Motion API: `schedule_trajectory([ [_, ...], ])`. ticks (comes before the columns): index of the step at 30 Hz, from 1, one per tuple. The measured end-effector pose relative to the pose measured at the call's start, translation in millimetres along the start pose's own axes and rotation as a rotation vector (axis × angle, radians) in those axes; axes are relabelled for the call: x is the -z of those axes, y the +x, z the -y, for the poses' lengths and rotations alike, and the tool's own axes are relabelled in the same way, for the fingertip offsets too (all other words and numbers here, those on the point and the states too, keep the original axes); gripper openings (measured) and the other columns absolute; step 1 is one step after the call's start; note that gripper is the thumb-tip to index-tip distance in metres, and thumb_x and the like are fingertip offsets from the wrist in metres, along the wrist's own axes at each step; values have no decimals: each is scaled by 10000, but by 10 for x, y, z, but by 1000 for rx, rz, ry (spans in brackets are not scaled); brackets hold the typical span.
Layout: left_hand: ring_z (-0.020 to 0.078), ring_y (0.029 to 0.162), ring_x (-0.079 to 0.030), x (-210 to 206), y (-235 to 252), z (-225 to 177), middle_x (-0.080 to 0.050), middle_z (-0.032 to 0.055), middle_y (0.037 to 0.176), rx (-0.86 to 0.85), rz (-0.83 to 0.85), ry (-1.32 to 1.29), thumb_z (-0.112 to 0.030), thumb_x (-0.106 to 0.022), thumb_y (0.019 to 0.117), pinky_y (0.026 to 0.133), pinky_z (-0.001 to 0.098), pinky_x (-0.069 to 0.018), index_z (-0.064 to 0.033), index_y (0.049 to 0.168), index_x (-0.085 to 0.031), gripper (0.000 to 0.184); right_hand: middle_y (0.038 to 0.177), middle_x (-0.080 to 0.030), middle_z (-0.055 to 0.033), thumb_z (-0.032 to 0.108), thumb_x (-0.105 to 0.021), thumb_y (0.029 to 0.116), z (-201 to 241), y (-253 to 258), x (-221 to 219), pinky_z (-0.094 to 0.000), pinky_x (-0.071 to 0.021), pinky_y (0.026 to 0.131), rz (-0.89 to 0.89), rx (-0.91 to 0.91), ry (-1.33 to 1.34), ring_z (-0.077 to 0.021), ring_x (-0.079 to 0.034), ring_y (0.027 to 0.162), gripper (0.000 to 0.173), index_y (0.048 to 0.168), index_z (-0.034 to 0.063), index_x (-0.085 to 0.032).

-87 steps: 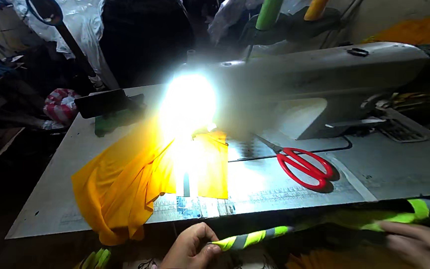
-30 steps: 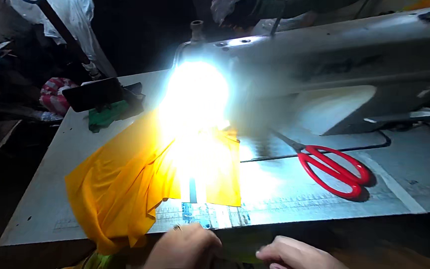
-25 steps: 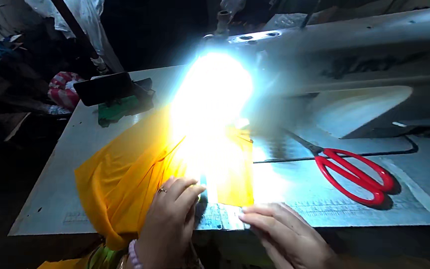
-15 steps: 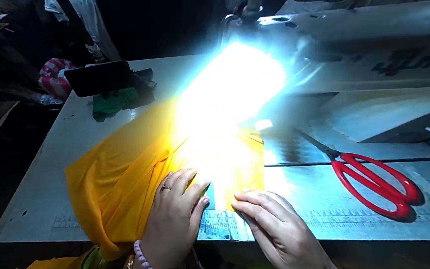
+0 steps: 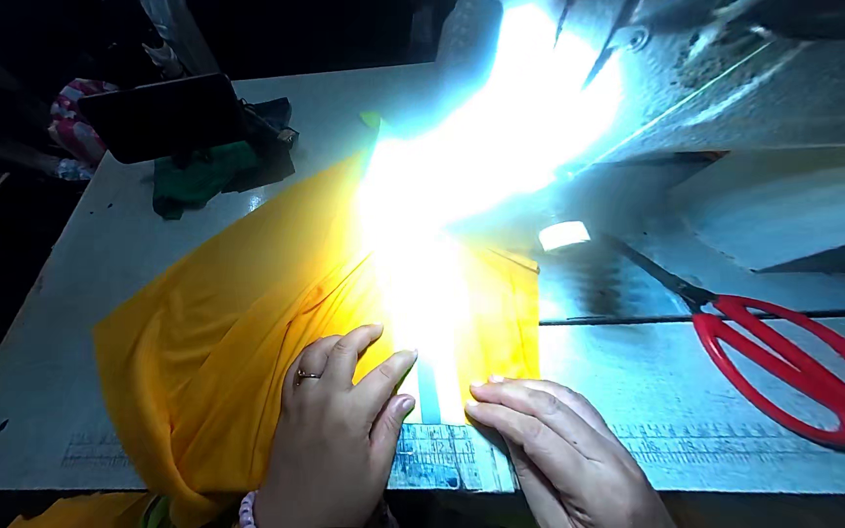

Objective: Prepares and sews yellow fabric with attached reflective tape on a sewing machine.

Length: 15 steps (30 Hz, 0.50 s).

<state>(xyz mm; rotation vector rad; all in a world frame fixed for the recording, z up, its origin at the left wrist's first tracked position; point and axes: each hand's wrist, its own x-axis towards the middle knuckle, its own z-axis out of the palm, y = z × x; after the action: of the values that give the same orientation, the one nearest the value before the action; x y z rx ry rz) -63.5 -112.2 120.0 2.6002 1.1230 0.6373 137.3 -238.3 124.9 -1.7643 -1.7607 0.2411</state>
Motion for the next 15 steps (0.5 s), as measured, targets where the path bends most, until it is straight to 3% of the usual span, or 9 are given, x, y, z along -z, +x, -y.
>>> schedule_trajectory([
  [11, 225, 1224, -595, 9, -7, 36, -642, -37, 1357, 15, 4, -41, -453, -515, 1004, 981, 474, -473, -386, 1222, -730, 314, 1153, -758, -50, 47, -556, 1004, -5, 14, 15, -415, -479, 1036, 12, -6, 28, -235, -678, 1144, 268, 1130, 158, -765],
  [15, 224, 1229, -593, 10, -8, 29, -639, -42, 1364, 20, 5, -33, -509, -517, 999, 983, 484, -469, -389, 1227, -728, 333, 1155, -756, -53, 49, -554, 1003, -13, -5, -2, -422, -479, 1034, 9, 6, 28, -236, -679, 1140, 278, 1137, 170, -766],
])
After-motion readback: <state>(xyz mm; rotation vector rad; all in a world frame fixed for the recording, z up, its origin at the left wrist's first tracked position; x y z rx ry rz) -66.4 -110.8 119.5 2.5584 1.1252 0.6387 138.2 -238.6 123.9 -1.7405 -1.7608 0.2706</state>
